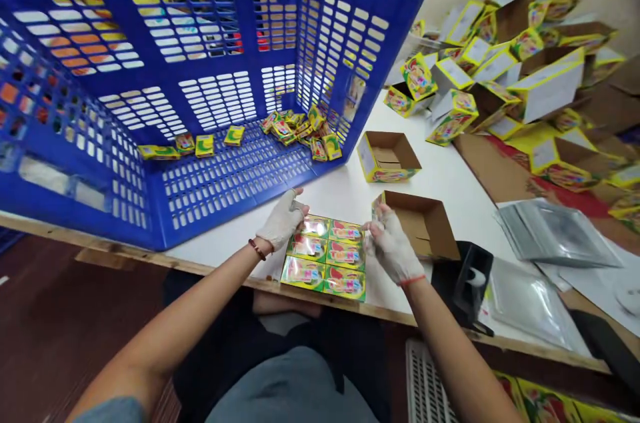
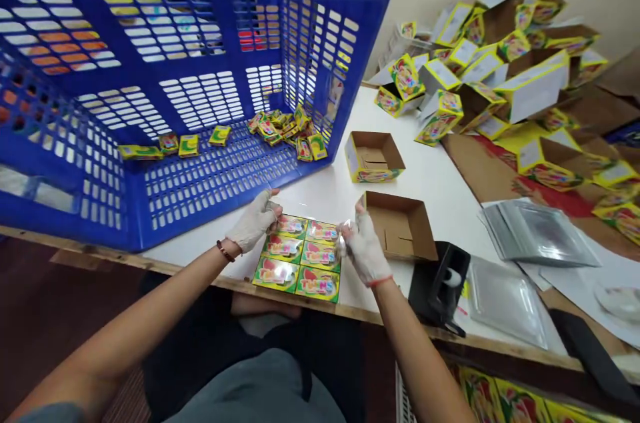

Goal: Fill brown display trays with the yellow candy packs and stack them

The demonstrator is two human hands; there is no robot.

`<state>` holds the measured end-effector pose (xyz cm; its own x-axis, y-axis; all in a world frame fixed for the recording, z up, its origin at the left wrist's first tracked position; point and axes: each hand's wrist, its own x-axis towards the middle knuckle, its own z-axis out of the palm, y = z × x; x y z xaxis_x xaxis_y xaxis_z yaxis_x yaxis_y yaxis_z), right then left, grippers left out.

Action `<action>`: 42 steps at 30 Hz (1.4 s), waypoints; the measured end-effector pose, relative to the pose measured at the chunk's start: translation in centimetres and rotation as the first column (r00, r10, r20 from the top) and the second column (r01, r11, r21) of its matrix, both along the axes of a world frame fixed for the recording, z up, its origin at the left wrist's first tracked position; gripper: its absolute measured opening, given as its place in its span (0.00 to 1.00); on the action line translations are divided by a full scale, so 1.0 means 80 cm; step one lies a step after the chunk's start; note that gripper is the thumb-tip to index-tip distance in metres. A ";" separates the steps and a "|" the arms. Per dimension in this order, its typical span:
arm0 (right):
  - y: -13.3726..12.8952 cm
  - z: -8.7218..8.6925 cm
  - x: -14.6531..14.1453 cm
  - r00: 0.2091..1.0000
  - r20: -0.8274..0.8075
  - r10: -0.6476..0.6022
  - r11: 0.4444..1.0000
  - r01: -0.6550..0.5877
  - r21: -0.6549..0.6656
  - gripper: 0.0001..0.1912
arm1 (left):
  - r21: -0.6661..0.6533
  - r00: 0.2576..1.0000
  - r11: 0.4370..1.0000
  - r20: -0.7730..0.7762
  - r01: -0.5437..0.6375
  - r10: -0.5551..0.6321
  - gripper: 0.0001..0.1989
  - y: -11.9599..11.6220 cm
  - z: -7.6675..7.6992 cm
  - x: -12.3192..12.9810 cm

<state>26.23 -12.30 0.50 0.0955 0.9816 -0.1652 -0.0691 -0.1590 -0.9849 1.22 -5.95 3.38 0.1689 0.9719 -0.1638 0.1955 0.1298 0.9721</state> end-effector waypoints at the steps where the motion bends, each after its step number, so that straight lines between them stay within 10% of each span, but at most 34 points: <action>1: 0.018 -0.002 0.004 0.992 0.127 -0.018 1.000 0.019 -0.004 0.36 | 0.054 0.990 0.998 -0.143 0.018 -0.011 0.24 0.009 -0.005 0.003; 6: 0.080 -0.022 0.015 0.781 0.615 0.103 0.993 -0.047 -0.107 0.15 | 0.177 0.818 0.972 -0.575 0.153 -0.024 0.09 0.050 -0.029 0.005; 18: 0.045 -0.040 0.012 0.747 0.652 0.130 0.991 -0.069 -0.119 0.19 | 0.182 0.722 0.941 -0.687 0.286 -0.086 0.14 0.028 -0.040 -0.008; 20: 0.047 -0.041 0.011 0.740 0.661 0.126 0.991 -0.065 -0.116 0.19 | 0.219 0.639 0.874 -0.758 0.434 -0.127 0.11 0.022 -0.033 0.011; 23: 0.043 -0.040 0.008 0.733 0.670 0.117 0.992 -0.053 -0.116 0.23 | 0.250 0.435 0.612 -0.884 0.750 -0.172 0.13 0.001 -0.025 0.058; 25: 0.026 -0.038 0.004 0.725 0.683 0.088 0.995 -0.030 -0.096 0.26 | 0.261 0.374 0.500 -0.917 0.826 -0.139 0.16 -0.016 -0.024 0.087; 31: -0.086 -0.038 -0.009 0.810 0.583 0.069 0.998 -0.055 -0.041 0.29 | 0.266 0.352 0.421 -0.925 0.867 -0.140 0.23 -0.032 -0.026 0.117; 42: -0.161 -0.051 -0.011 0.959 0.282 0.026 0.960 0.055 -0.276 0.17 | 0.214 0.289 0.450 -0.952 0.867 -0.103 0.37 -0.041 -0.016 0.125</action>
